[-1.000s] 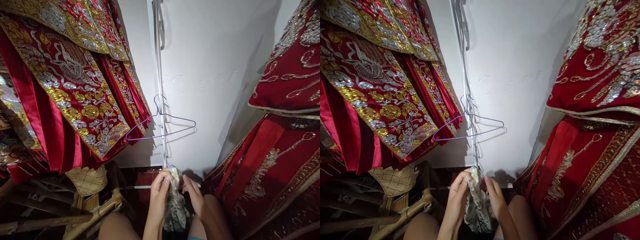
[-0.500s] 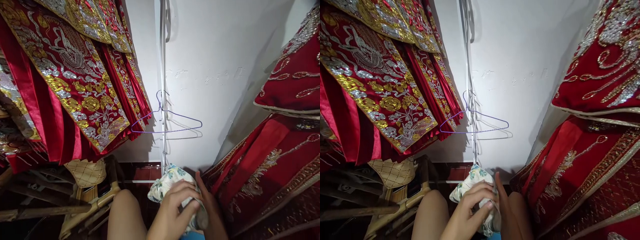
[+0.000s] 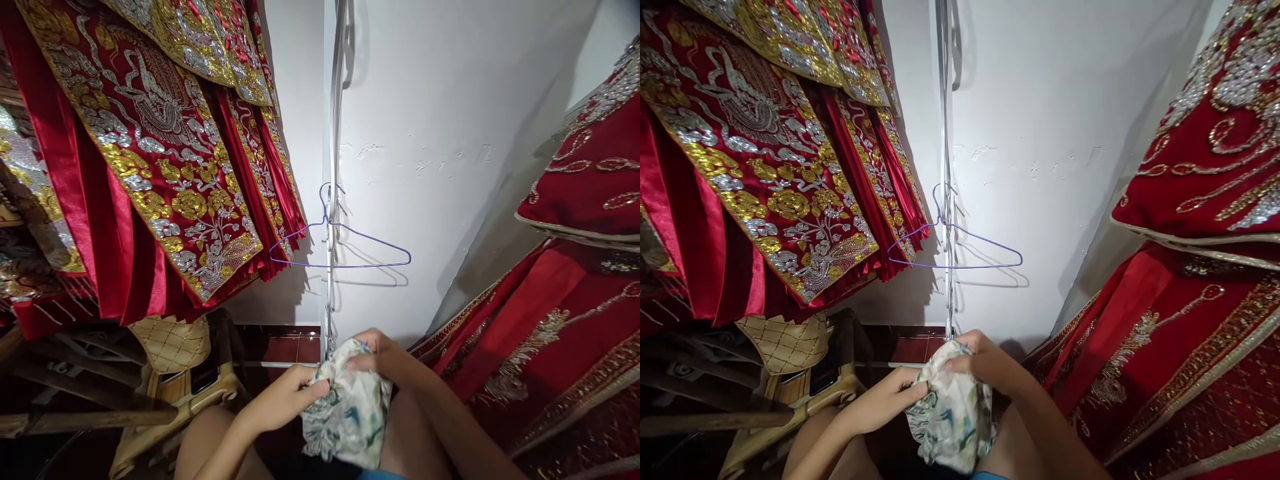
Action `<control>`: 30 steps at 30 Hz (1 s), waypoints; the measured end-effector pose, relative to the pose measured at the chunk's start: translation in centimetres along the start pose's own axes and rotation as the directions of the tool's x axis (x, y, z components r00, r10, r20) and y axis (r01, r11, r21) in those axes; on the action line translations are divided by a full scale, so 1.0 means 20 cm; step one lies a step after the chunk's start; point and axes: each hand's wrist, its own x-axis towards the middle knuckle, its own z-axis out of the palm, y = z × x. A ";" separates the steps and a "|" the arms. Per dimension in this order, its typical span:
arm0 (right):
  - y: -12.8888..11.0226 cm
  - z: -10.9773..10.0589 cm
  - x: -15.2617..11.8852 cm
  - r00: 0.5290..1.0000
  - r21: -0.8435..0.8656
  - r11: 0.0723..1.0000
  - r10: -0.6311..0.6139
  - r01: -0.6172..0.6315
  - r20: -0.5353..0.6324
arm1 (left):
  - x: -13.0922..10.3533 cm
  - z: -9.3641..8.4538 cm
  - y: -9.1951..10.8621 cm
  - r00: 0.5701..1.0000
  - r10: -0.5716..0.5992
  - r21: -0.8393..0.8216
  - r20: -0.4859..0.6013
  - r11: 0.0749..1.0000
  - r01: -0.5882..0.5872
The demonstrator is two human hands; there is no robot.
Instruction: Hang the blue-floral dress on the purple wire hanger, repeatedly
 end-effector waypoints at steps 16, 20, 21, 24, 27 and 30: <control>-0.25 -0.50 0.46 0.757 -0.728 0.679 -0.525 0.097 -0.389 | -0.07 -0.66 0.08 0.847 0.130 0.676 -0.515 0.670 0.308; -0.26 -0.52 0.37 0.752 -0.779 0.619 -0.559 0.100 -0.348 | 0.01 -0.74 0.07 0.832 0.211 0.642 -0.513 0.737 0.209; -0.27 -0.52 0.34 0.756 -0.794 0.600 -0.563 0.098 -0.333 | 0.03 -0.75 0.07 0.817 0.236 0.639 -0.526 0.743 0.197; -0.30 -0.51 0.31 0.766 -0.812 0.577 -0.560 0.087 -0.315 | 0.13 -0.76 0.10 0.736 0.313 0.608 -0.601 0.776 0.167; -0.29 -0.49 0.31 0.781 -0.815 0.573 -0.548 0.090 -0.299 | 0.23 -0.77 0.18 0.630 0.428 0.601 -0.648 0.796 0.078; -0.26 -0.46 0.30 0.812 -0.813 0.570 -0.526 0.117 -0.252 | 0.31 -0.80 0.28 0.586 0.493 0.612 -0.642 0.791 0.004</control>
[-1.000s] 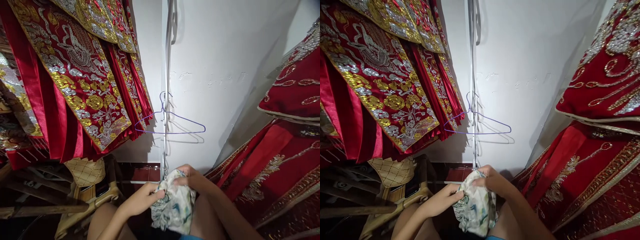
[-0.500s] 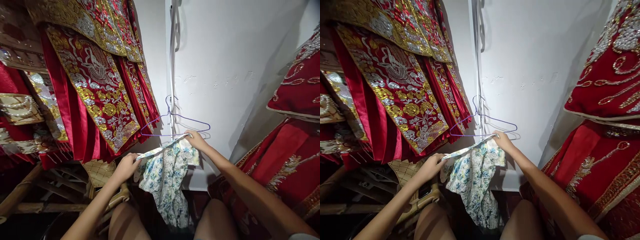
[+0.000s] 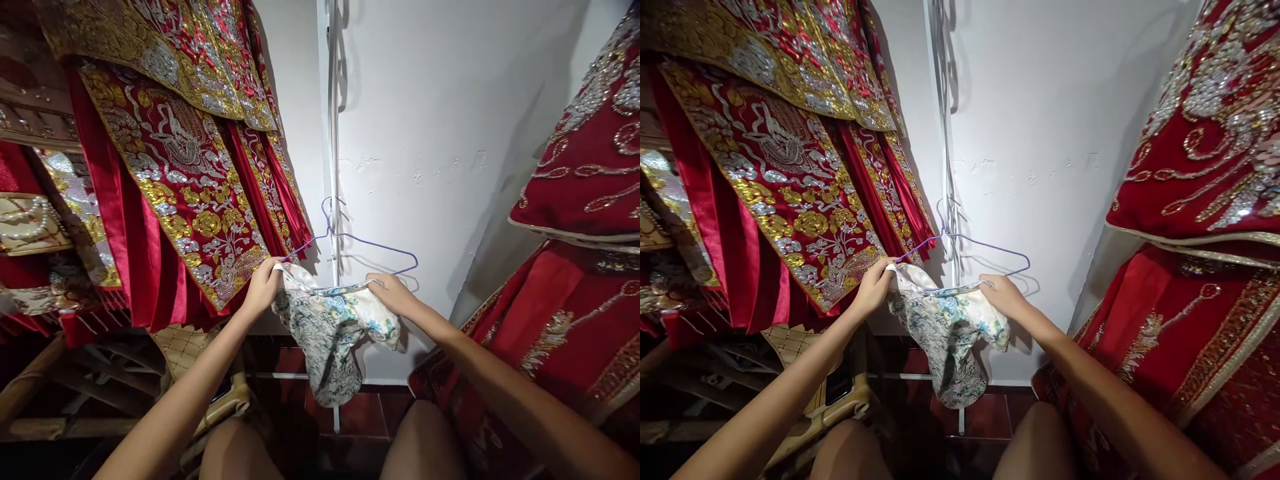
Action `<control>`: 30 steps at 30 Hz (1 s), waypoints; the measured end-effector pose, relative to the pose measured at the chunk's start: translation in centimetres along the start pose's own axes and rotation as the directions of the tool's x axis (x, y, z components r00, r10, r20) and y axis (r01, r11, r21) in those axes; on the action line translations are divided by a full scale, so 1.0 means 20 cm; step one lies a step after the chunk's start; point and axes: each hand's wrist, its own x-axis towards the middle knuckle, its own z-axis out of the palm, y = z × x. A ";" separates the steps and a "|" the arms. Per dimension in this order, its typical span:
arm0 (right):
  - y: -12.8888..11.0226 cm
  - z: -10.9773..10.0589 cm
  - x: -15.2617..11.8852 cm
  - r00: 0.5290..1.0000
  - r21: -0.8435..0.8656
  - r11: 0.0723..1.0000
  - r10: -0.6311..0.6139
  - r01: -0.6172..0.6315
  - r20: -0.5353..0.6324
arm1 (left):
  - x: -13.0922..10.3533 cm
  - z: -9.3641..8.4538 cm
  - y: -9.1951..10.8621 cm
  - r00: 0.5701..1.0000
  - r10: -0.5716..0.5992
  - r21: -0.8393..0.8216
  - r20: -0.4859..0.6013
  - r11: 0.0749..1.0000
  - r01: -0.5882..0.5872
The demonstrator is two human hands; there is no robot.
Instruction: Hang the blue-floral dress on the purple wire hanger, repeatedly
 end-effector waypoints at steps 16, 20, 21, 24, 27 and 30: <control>0.20 -0.28 0.19 0.977 -0.033 0.988 0.147 -0.154 -0.151 | 0.12 -0.09 0.14 0.980 -0.108 -0.464 0.168 0.868 0.175; 0.26 -0.28 0.24 0.992 0.003 0.996 0.090 -0.090 -0.092 | 0.11 -0.08 0.14 0.944 -0.245 -0.588 0.220 0.739 0.328; 0.27 -0.28 0.24 0.993 0.011 0.997 0.082 -0.081 -0.081 | 0.10 -0.08 0.15 0.926 -0.285 -0.627 0.247 0.682 0.377; 0.29 -0.27 0.23 0.985 0.017 0.991 0.134 -0.133 -0.108 | 0.06 -0.07 0.17 0.880 -0.353 -0.718 0.318 0.516 0.467; 0.29 -0.25 0.23 0.971 0.031 0.986 0.169 -0.167 -0.169 | 0.04 -0.05 0.17 0.859 -0.381 -0.775 0.343 0.401 0.488; 0.28 -0.19 0.25 0.979 0.049 0.993 0.113 -0.106 -0.167 | 0.05 -0.03 0.15 0.863 -0.388 -0.799 0.324 0.376 0.469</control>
